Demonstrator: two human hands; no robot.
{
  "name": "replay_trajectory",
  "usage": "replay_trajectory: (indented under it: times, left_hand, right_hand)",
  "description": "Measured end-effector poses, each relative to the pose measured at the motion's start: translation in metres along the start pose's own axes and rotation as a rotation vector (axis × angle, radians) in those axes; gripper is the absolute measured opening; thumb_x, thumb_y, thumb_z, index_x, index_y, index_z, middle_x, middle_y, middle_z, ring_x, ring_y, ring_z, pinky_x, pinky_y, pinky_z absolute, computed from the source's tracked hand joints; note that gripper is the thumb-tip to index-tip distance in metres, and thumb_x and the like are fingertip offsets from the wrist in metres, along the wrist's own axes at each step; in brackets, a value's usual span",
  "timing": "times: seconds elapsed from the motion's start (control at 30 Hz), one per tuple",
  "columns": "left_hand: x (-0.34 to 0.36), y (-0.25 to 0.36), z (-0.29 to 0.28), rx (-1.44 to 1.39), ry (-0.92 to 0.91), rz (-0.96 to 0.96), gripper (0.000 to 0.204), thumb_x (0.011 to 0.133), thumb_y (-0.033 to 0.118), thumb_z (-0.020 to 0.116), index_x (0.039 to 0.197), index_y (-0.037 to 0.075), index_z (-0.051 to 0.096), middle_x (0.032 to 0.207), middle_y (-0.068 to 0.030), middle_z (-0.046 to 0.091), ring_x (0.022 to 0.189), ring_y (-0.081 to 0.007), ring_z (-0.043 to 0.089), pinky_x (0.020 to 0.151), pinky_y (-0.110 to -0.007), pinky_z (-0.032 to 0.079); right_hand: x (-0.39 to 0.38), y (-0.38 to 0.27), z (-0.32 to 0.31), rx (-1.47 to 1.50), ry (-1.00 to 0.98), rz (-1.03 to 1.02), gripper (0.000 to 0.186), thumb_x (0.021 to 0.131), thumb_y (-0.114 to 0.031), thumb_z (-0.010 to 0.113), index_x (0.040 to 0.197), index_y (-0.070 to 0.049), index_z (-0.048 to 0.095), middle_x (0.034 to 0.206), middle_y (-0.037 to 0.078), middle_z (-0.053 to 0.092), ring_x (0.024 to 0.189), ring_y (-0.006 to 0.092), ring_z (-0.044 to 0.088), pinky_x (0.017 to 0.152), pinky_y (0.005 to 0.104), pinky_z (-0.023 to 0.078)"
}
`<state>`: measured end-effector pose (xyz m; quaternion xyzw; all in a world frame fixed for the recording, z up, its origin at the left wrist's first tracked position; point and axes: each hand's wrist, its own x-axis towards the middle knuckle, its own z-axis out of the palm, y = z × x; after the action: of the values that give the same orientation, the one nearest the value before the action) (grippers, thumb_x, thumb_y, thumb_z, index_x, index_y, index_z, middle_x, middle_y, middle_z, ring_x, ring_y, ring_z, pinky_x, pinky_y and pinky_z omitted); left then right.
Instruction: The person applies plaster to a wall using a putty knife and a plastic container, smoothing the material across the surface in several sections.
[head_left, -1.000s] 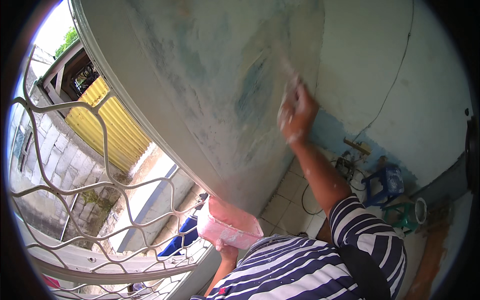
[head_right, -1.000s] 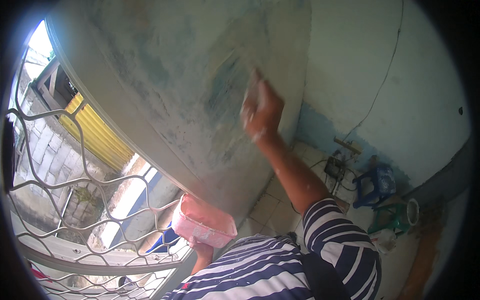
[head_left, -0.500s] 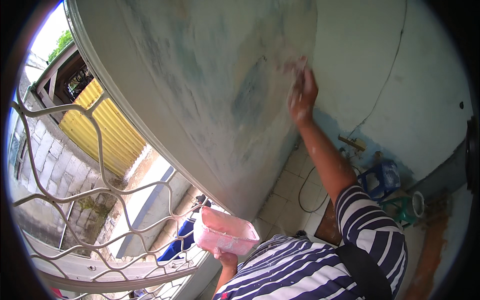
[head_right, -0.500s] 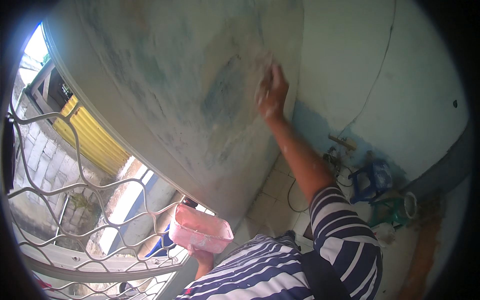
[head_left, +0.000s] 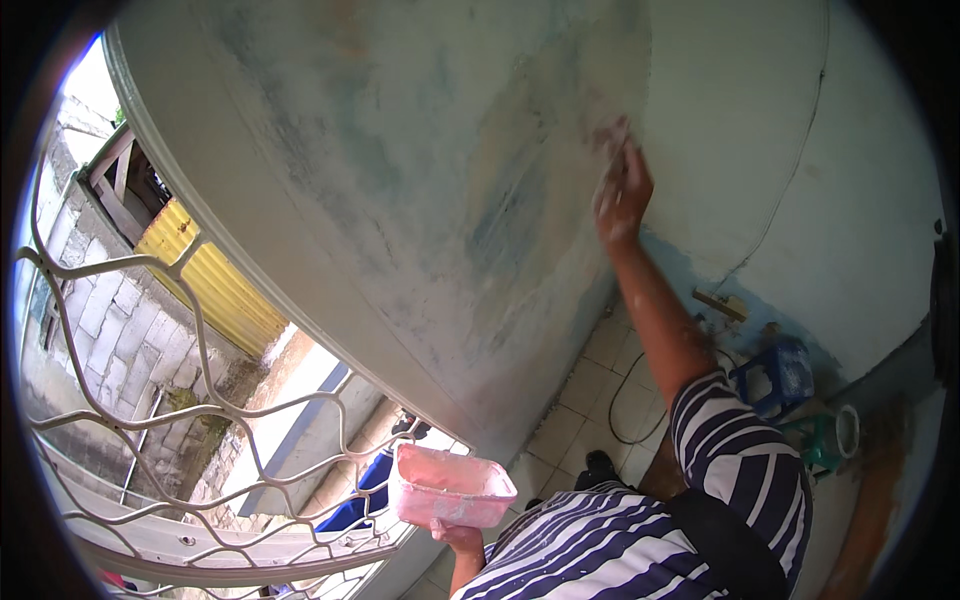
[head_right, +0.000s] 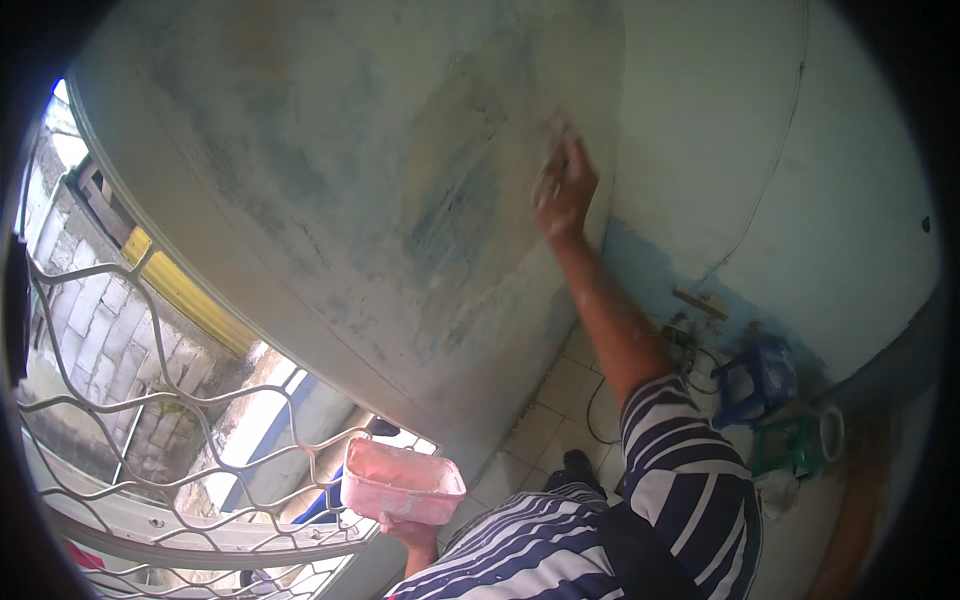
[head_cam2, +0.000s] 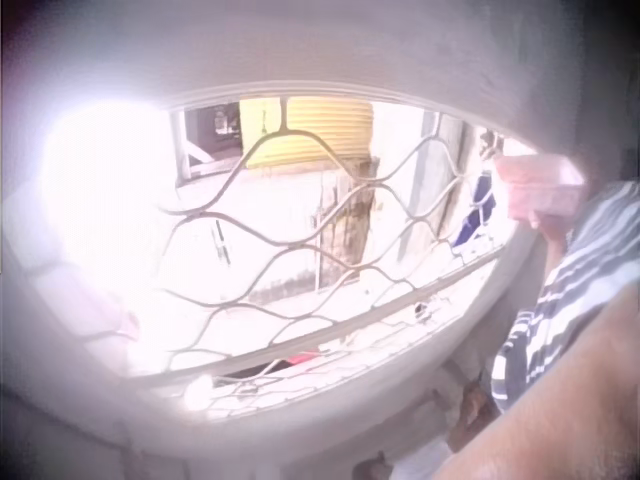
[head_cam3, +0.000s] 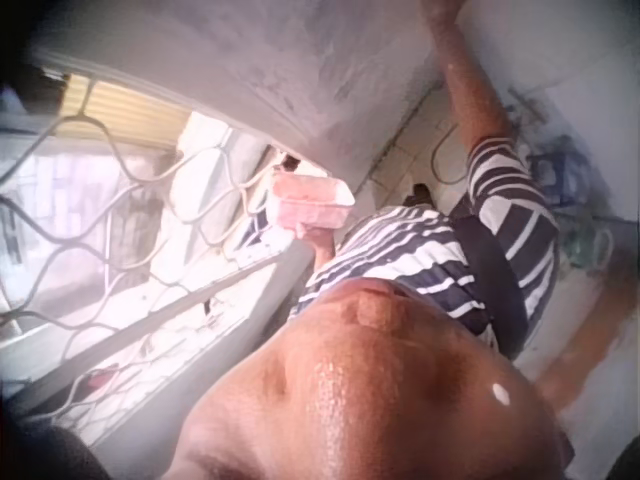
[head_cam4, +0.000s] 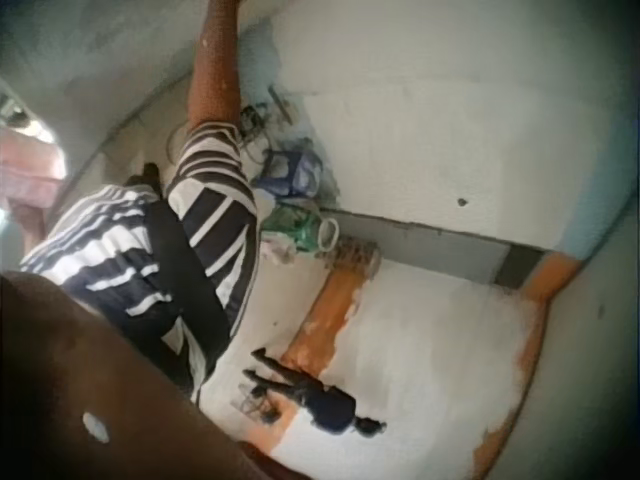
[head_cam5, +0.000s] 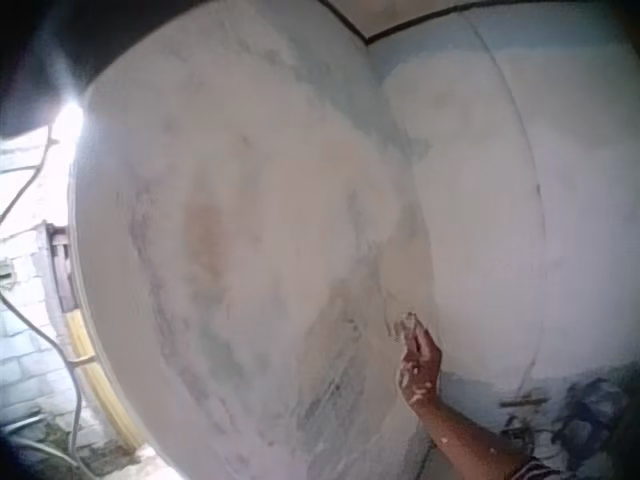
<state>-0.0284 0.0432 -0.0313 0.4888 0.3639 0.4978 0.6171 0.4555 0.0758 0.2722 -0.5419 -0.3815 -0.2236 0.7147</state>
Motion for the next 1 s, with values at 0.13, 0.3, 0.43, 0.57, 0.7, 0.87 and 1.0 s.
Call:
replay_trajectory:
  times: [0.13, 0.3, 0.43, 0.57, 0.7, 0.87, 1.0]
  left_hand:
    - [0.012, 0.019, 0.071, -0.228, 0.082, -0.034, 0.087, 0.085, 0.071, 0.031, 0.143, 0.007, 0.027, 0.144, -0.0155, 0.034, 0.131, -0.0307, 0.04, 0.106, -0.05, 0.038]
    - [0.004, 0.014, 0.08, -0.129, 0.211, 0.024, 0.087, 0.084, 0.071, 0.031, 0.144, 0.007, 0.026, 0.142, -0.0151, 0.036, 0.13, -0.0323, 0.041, 0.103, -0.051, 0.041]
    - [0.001, 0.007, 0.097, -0.234, 0.257, 0.132, 0.09, 0.082, 0.074, 0.031, 0.143, 0.008, 0.027, 0.141, -0.0146, 0.037, 0.13, -0.0326, 0.04, 0.103, -0.051, 0.041]
    - [-0.001, 0.006, 0.114, -0.308, 0.289, 0.195, 0.083, 0.087, 0.067, 0.034, 0.143, 0.006, 0.03, 0.14, -0.0162, 0.039, 0.128, -0.0353, 0.042, 0.104, -0.054, 0.039]
    - [0.008, 0.017, 0.169, 0.431, 0.365, 0.411, 0.064, 0.098, 0.057, 0.021, 0.13, 0.003, 0.035, 0.133, -0.019, 0.041, 0.116, -0.0317, 0.053, 0.094, -0.048, 0.05]
    - [0.014, 0.009, 0.191, -0.044, 0.323, 0.316, 0.073, 0.094, 0.062, 0.025, 0.142, 0.008, 0.018, 0.142, -0.0175, 0.034, 0.124, -0.0317, 0.047, 0.098, -0.049, 0.048]
    - [-0.006, -0.005, 0.184, -0.072, 0.475, 0.27, 0.075, 0.092, 0.063, 0.028, 0.143, 0.008, 0.024, 0.143, -0.0172, 0.033, 0.127, -0.0328, 0.044, 0.1, -0.05, 0.046]
  right_hand:
    - [0.068, 0.201, -0.017, 0.822, 0.07, 0.451, 0.023, 0.1, -0.016, 0.045, 0.11, -0.002, 0.06, 0.071, -0.003, 0.049, 0.053, 0.0032, 0.043, 0.047, 0.0201, 0.036]
    - [-0.182, -0.046, 0.025, 0.139, -0.562, -0.566, 0.043, 0.077, -0.016, 0.065, 0.118, -0.006, 0.061, 0.132, 0.018, 0.056, 0.111, 0.0334, 0.062, 0.093, 0.0446, 0.049]
    - [-0.101, 0.026, -0.006, 0.207, -0.198, -0.244, 0.024, 0.09, -0.01, 0.053, 0.112, -0.004, 0.06, 0.104, 0.01, 0.059, 0.084, 0.017, 0.059, 0.071, 0.0309, 0.049]
    - [0.088, 0.111, 0.004, 0.094, 0.138, 0.052, 0.014, 0.094, -0.007, 0.046, 0.092, 0.0, 0.058, 0.068, -0.001, 0.049, 0.057, 0.0066, 0.044, 0.05, 0.0187, 0.037]
    - [-0.001, 0.097, 0.044, 0.139, -0.175, 0.136, 0.012, 0.084, -0.011, 0.056, 0.092, -0.004, 0.061, 0.078, 0.006, 0.056, 0.07, 0.0179, 0.053, 0.061, 0.0322, 0.043]
    - [-0.112, 0.005, -0.009, 0.411, -0.615, -0.302, 0.033, 0.074, -0.014, 0.067, 0.105, -0.005, 0.065, 0.099, 0.016, 0.066, 0.091, 0.0295, 0.064, 0.081, 0.0461, 0.05]
    - [0.011, 0.123, -0.014, 0.174, -0.08, 0.155, 0.019, 0.08, -0.006, 0.063, 0.098, 0.0, 0.062, 0.084, 0.013, 0.063, 0.079, 0.0262, 0.062, 0.068, 0.0381, 0.048]
